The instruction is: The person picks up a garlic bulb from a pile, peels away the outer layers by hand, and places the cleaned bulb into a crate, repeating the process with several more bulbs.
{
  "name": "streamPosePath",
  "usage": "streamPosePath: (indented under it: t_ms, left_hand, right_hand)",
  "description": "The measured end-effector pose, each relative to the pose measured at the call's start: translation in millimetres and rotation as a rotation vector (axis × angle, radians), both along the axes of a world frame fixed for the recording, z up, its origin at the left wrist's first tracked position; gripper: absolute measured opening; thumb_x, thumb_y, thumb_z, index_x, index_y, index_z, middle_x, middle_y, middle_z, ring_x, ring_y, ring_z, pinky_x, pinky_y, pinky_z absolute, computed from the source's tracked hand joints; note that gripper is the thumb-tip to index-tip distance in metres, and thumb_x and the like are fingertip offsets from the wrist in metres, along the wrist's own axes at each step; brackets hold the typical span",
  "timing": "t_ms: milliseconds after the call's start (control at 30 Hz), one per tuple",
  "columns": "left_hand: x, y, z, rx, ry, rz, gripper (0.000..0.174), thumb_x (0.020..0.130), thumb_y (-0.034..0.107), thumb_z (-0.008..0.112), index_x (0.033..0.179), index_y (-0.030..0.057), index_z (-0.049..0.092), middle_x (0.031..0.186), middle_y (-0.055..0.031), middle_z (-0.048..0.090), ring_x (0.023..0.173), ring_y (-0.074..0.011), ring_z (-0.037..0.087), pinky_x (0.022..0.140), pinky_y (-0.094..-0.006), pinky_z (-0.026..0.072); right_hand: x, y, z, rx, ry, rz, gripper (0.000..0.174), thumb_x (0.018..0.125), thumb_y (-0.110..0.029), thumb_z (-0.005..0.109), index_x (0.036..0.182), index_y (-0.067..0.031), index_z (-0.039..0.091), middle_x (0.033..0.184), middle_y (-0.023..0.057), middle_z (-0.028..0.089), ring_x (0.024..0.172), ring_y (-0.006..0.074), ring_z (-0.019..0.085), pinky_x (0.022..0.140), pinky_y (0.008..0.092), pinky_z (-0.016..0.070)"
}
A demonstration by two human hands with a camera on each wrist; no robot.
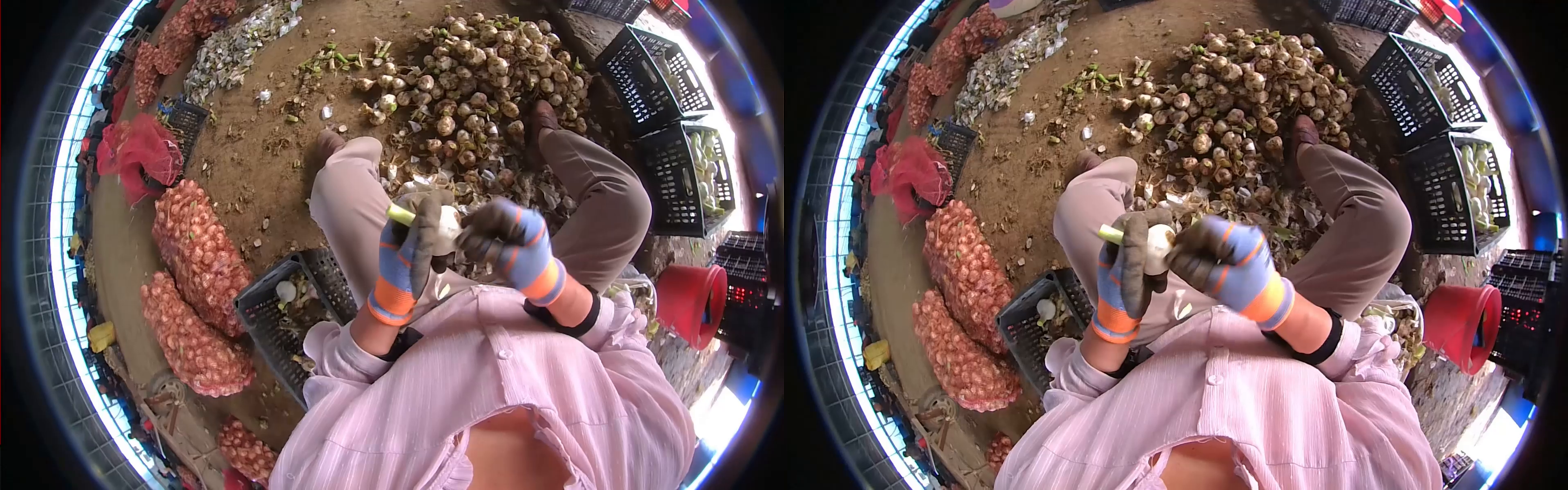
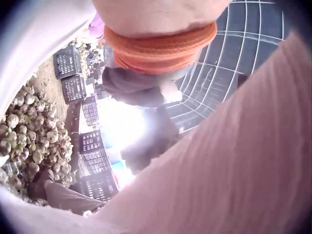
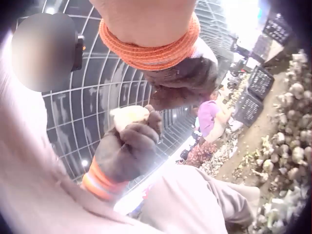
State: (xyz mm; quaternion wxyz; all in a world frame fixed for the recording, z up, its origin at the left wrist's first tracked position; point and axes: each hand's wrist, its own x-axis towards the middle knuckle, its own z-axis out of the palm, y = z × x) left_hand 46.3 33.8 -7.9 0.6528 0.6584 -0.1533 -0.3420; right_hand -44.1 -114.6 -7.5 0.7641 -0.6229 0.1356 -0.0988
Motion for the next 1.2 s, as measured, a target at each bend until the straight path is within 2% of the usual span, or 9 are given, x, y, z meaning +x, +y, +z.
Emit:
streamPosePath:
  t_ms: [167,233,333,533,733,800,900,1000,1200]
  left_hand:
    - [0.8,5.7,-15.3,-0.164,-0.235,0.027,0.029,0.096,0.017,0.041,0.117,-0.0003,0.051,0.109,-0.0166,0.056,0.085,-0.0208,0.058,0.070,-0.0264,0.0503]
    - [-6.8,-3.1,3.7,-0.277,0.112,0.148,0.030,0.096,0.020,0.043,0.115,-0.0027,0.051,0.109,-0.0113,0.055,0.089,-0.0150,0.055,0.077,-0.0257,0.0472]
    - [-11.9,-14.4,3.5,-0.220,-0.267,0.130,0.031,0.096,0.021,0.043,0.114,-0.0030,0.052,0.107,-0.0072,0.056,0.092,-0.0111,0.052,0.081,-0.0254,0.0449]
    - [-6.4,-8.7,-4.3,-0.570,0.110,0.039,0.041,0.090,0.018,0.050,0.126,-0.0027,0.043,0.121,-0.0119,0.051,0.107,-0.0173,0.051,0.091,-0.0289,0.0429]
    - [-3.8,-20.5,-11.3,-0.773,0.018,-0.093,0.060,0.083,0.020,0.056,0.132,-0.0063,0.033,0.133,-0.0184,0.042,0.125,-0.0279,0.040,0.101,-0.0376,0.0368]
    - [-8.3,-24.6,-11.0,-0.665,-0.008,-0.018,0.051,0.086,0.024,0.051,0.125,-0.0074,0.039,0.122,-0.0185,0.049,0.110,-0.0239,0.050,0.093,-0.0339,0.0413]
    - [-4.3,-21.6,-12.7,-0.374,-0.119,-0.034,0.048,0.092,0.033,0.039,0.117,-0.0072,0.045,0.106,-0.0156,0.055,0.090,-0.0205,0.055,0.079,-0.0305,0.0452]
    - [-7.5,-25.9,-10.3,-0.249,-0.198,0.028,0.050,0.094,0.037,0.033,0.112,-0.0068,0.048,0.098,-0.0141,0.058,0.082,-0.0192,0.057,0.072,-0.0293,0.0475]
    - [-8.6,-47.7,-12.1,-0.123,-0.613,0.033,0.044,0.089,0.035,0.047,0.106,-0.0051,0.053,0.097,-0.0141,0.058,0.085,-0.0189,0.057,0.073,-0.0299,0.0484]
  right_hand:
    - [-1.6,-17.9,0.2,0.273,0.182,-0.205,0.014,0.085,-0.015,0.062,0.091,-0.0016,0.060,0.076,0.0054,0.063,0.063,0.0114,0.059,0.053,0.0234,0.0474]
    - [-12.0,-2.8,0.2,-0.037,-0.040,-0.103,0.029,0.079,-0.016,0.070,0.098,0.0003,0.057,0.086,0.0078,0.064,0.067,0.0136,0.061,0.057,0.0261,0.0501]
    - [-3.3,8.8,8.6,-0.863,-0.356,-0.164,0.033,0.072,-0.014,0.075,0.094,0.0007,0.055,0.084,0.0128,0.063,0.066,0.0210,0.063,0.058,0.0282,0.0505]
    - [2.6,-36.1,0.2,0.677,0.010,0.080,0.021,0.087,-0.024,0.058,0.087,-0.0033,0.060,0.077,0.0082,0.064,0.062,0.0144,0.061,0.053,0.0250,0.0488]
    - [-20.9,-7.5,15.9,0.430,0.058,0.157,0.023,0.084,-0.015,0.064,0.102,-0.0013,0.058,0.085,0.0021,0.063,0.071,0.0091,0.059,0.060,0.0227,0.0469]
    - [-17.2,0.9,12.6,-0.419,-0.210,0.007,0.030,0.075,-0.011,0.073,0.099,-0.0030,0.058,0.088,0.0073,0.065,0.076,0.0152,0.063,0.063,0.0263,0.0486]
    - [-13.8,-8.2,-2.1,-0.867,-0.513,0.011,0.032,0.073,-0.006,0.073,0.101,-0.0053,0.058,0.097,0.0079,0.063,0.082,0.0150,0.063,0.068,0.0265,0.0496]
    - [-24.3,0.6,1.4,0.566,-0.124,0.005,0.032,0.074,-0.006,0.073,0.102,-0.0049,0.057,0.098,0.0048,0.062,0.086,0.0121,0.061,0.072,0.0264,0.0497]
    - [-14.6,-14.3,3.6,0.198,-0.167,0.119,0.033,0.077,-0.006,0.070,0.105,-0.0013,0.053,0.099,0.0051,0.059,0.090,0.0084,0.054,0.079,0.0253,0.0459]
